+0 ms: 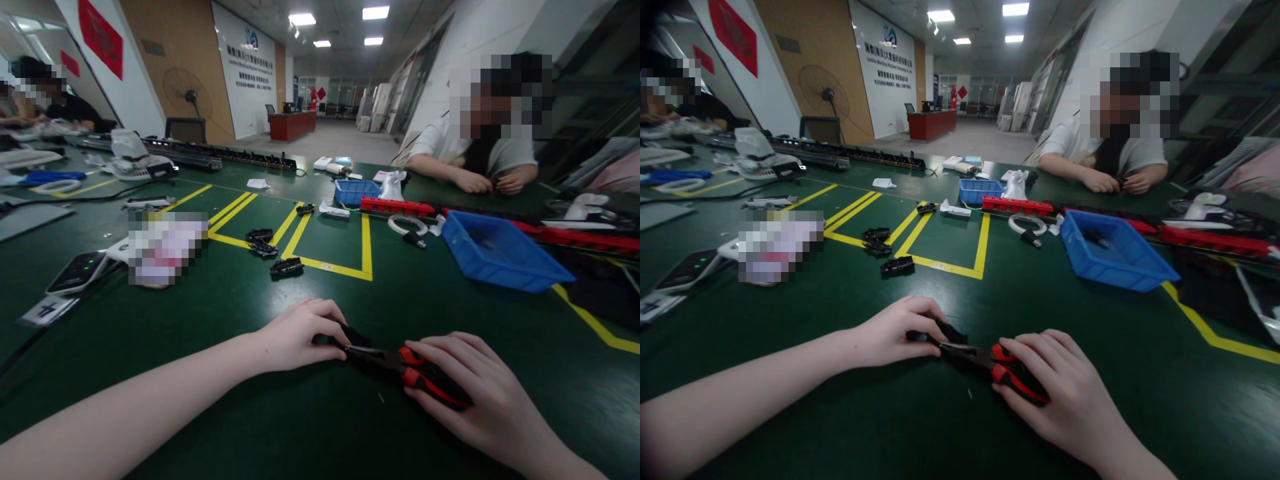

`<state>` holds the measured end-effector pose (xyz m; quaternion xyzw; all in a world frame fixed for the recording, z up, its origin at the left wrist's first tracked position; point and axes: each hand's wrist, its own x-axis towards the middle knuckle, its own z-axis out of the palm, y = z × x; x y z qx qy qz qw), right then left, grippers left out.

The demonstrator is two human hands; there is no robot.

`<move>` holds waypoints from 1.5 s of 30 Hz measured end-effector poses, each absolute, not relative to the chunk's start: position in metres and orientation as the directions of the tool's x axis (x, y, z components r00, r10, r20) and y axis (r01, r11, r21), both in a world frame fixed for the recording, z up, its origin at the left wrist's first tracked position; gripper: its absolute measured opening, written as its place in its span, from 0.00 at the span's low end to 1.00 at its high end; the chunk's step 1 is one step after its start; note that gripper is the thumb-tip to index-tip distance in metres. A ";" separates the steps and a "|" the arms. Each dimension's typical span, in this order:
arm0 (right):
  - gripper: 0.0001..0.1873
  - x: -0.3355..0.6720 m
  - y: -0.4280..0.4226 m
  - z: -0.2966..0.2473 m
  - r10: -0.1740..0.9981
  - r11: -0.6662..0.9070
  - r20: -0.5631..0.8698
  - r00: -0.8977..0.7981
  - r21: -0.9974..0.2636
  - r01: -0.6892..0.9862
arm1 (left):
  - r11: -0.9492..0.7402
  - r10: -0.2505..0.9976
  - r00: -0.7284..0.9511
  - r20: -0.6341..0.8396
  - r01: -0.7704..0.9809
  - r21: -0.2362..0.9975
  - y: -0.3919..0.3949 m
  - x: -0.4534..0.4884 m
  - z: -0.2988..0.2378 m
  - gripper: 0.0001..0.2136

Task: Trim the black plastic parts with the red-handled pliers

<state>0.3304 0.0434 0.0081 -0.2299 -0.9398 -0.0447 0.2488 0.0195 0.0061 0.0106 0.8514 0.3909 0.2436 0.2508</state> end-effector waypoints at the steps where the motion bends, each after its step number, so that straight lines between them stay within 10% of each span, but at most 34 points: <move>1: 0.25 0.331 0.043 0.008 0.414 0.889 0.488 -0.768 -0.034 0.457 | -0.570 0.788 0.576 0.220 0.544 0.616 0.006 0.019 0.010 0.08; 20: 0.20 0.334 0.042 0.004 0.504 0.854 0.477 -0.720 -0.153 0.497 | -0.567 0.789 0.577 0.212 0.550 0.613 0.007 0.021 0.011 0.09; 45: 0.22 0.334 0.044 0.013 0.405 0.893 0.455 -0.793 -0.010 0.451 | -0.532 0.813 0.548 0.197 0.562 0.633 0.007 0.020 0.011 0.10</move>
